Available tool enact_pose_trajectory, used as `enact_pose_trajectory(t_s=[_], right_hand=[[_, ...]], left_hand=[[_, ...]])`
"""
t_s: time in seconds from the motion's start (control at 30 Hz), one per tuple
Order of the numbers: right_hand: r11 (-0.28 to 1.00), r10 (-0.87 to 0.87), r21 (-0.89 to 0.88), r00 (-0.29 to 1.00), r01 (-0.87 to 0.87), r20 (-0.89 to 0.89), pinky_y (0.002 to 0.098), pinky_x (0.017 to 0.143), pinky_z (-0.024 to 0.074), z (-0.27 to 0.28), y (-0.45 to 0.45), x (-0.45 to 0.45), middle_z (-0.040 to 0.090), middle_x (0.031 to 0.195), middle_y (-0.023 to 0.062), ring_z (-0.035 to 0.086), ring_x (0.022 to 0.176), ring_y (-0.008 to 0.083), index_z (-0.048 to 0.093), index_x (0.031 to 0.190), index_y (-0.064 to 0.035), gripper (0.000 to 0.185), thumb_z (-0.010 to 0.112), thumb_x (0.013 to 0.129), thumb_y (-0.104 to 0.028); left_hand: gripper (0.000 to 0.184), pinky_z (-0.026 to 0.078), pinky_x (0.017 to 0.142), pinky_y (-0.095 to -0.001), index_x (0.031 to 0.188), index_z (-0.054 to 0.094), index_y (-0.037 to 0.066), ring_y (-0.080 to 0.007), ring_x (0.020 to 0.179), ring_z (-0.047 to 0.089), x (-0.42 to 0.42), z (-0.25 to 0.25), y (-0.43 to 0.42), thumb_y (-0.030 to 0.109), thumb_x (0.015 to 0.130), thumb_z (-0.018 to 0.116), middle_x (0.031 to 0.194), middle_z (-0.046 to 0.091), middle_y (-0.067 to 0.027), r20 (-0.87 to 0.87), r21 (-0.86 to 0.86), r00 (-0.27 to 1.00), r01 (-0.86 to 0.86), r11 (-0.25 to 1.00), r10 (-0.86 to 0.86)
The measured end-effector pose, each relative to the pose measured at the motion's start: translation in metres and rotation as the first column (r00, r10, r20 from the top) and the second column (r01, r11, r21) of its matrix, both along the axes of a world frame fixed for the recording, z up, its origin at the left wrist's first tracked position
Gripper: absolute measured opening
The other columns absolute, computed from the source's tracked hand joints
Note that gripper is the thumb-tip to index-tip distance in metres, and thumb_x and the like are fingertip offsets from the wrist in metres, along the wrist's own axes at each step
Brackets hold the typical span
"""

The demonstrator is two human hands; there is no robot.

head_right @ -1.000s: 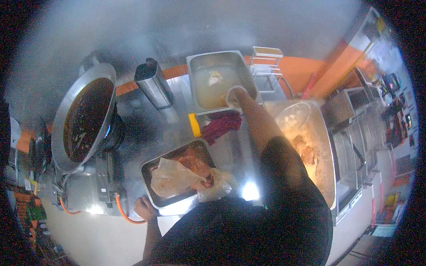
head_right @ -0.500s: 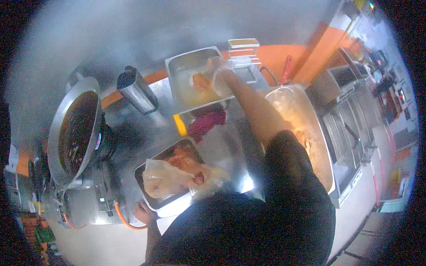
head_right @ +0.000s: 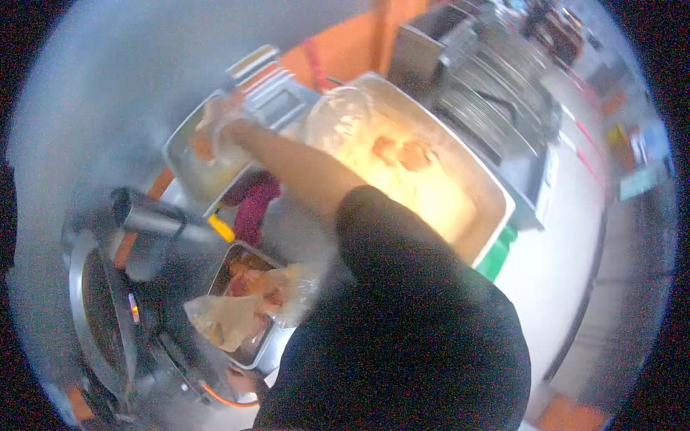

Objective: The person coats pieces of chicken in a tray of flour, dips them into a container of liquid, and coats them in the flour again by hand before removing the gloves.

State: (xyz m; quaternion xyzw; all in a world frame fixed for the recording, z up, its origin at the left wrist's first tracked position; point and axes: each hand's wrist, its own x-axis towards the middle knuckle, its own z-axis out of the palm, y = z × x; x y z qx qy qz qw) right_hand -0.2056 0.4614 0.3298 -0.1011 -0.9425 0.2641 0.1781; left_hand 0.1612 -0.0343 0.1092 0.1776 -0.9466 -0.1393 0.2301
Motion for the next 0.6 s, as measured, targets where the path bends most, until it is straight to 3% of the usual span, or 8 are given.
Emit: enact_pose_trajectory(t_s=[0.03, 0.1, 0.17, 0.2, 0.23, 0.37, 0.43, 0.6], right_hand=[[0.999, 0.026, -0.045, 0.999, -0.025, 0.041, 0.0401, 0.067, 0.0496, 0.004, -0.008, 0.007, 0.066, 0.079, 0.0123, 0.064, 0.075, 0.027, 0.069, 0.074, -0.0078, 0.031, 0.07, 0.065, -0.037], [0.985, 0.034, -0.169, 0.999, -0.033, 0.002, 0.0421, 0.063, 0.0499, -0.045, -0.026, -0.006, 0.066, 0.08, 0.0135, 0.065, 0.073, 0.0275, 0.069, 0.074, -0.0075, 0.024, 0.066, 0.069, -0.031], [0.965, 0.03, -0.261, 0.999, -0.036, -0.024, 0.0432, 0.06, 0.0503, -0.083, -0.028, -0.011, 0.067, 0.08, 0.0146, 0.065, 0.072, 0.0281, 0.068, 0.074, -0.0068, 0.019, 0.063, 0.072, -0.026], [0.956, 0.019, -0.292, 0.999, -0.026, -0.026, 0.0434, 0.059, 0.0504, -0.091, -0.025, -0.008, 0.066, 0.08, 0.0151, 0.065, 0.071, 0.0285, 0.068, 0.074, -0.0063, 0.018, 0.063, 0.072, -0.024], [0.954, -0.007, -0.299, 1.0, 0.006, -0.001, 0.0427, 0.059, 0.0505, -0.088, -0.021, -0.001, 0.066, 0.08, 0.0155, 0.065, 0.07, 0.0289, 0.067, 0.074, -0.0055, 0.019, 0.065, 0.07, -0.024], [0.945, -0.07, -0.31, 0.992, 0.101, 0.109, 0.0398, 0.059, 0.051, -0.075, -0.01, 0.025, 0.065, 0.079, 0.0171, 0.065, 0.068, 0.0306, 0.064, 0.076, -0.0021, 0.026, 0.072, 0.062, -0.023], [0.921, -0.112, -0.363, 0.988, 0.143, 0.106, 0.0392, 0.066, 0.0519, -0.065, -0.003, 0.038, 0.065, 0.085, 0.0209, 0.066, 0.078, 0.0313, 0.066, 0.079, -0.0019, 0.031, 0.072, 0.062, -0.026], [0.83, -0.251, -0.49, 0.963, 0.267, 0.099, 0.0383, 0.069, 0.0521, -0.034, 0.007, 0.074, 0.065, 0.083, 0.0229, 0.066, 0.082, 0.0316, 0.066, 0.083, -0.0008, 0.035, 0.074, 0.062, -0.028]], left_hand=[[0.044, 0.035, 0.065, -0.0509, 0.077, 0.049, -0.006, -0.0452, 0.072, 0.046, -0.001, 0.004, 0.001, 0.034, 0.094, 0.041, 0.073, 0.051, -0.0257, 0.067, 0.006, 0.998, -0.005, 1.0, 0.004], [0.045, 0.034, 0.063, -0.0509, 0.075, 0.046, -0.006, -0.0456, 0.07, 0.045, -0.002, 0.01, 0.011, 0.033, 0.095, 0.04, 0.071, 0.049, -0.0258, -0.011, 0.045, 0.999, 0.04, 0.998, -0.039], [0.044, 0.034, 0.063, -0.0494, 0.072, 0.042, -0.005, -0.0443, 0.069, 0.044, -0.001, -0.003, -0.005, 0.033, 0.095, 0.04, 0.07, 0.046, -0.0253, 0.14, 0.054, 0.99, -0.006, 0.998, -0.002], [0.043, 0.034, 0.063, -0.0491, 0.073, 0.042, -0.005, -0.044, 0.068, 0.044, -0.002, 0.003, 0.004, 0.032, 0.095, 0.04, 0.07, 0.046, -0.0249, 0.042, 0.006, 0.998, 0.042, 0.999, -0.043], [0.043, 0.034, 0.062, -0.0487, 0.073, 0.042, -0.005, -0.0436, 0.068, 0.043, -0.002, 0.011, 0.014, 0.032, 0.095, 0.04, 0.07, 0.045, -0.0244, -0.056, -0.044, 0.995, 0.08, 0.996, -0.083], [0.042, 0.033, 0.062, -0.0479, 0.074, 0.042, -0.005, -0.043, 0.067, 0.043, -0.001, 0.009, 0.006, 0.031, 0.095, 0.04, 0.07, 0.045, -0.0239, 0.029, 0.091, 0.997, 0.074, 0.993, -0.076], [0.042, 0.033, 0.062, -0.0476, 0.073, 0.043, -0.005, -0.0427, 0.067, 0.043, 0.001, 0.011, 0.007, 0.031, 0.095, 0.041, 0.069, 0.044, -0.0239, 0.039, 0.095, 0.994, 0.094, 0.991, -0.099], [0.042, 0.034, 0.061, -0.0463, 0.07, 0.044, -0.004, -0.0418, 0.067, 0.044, 0.001, -0.016, -0.02, 0.03, 0.095, 0.041, 0.068, 0.045, -0.0242, -0.003, -0.079, 0.991, 0.132, 0.988, -0.132]])
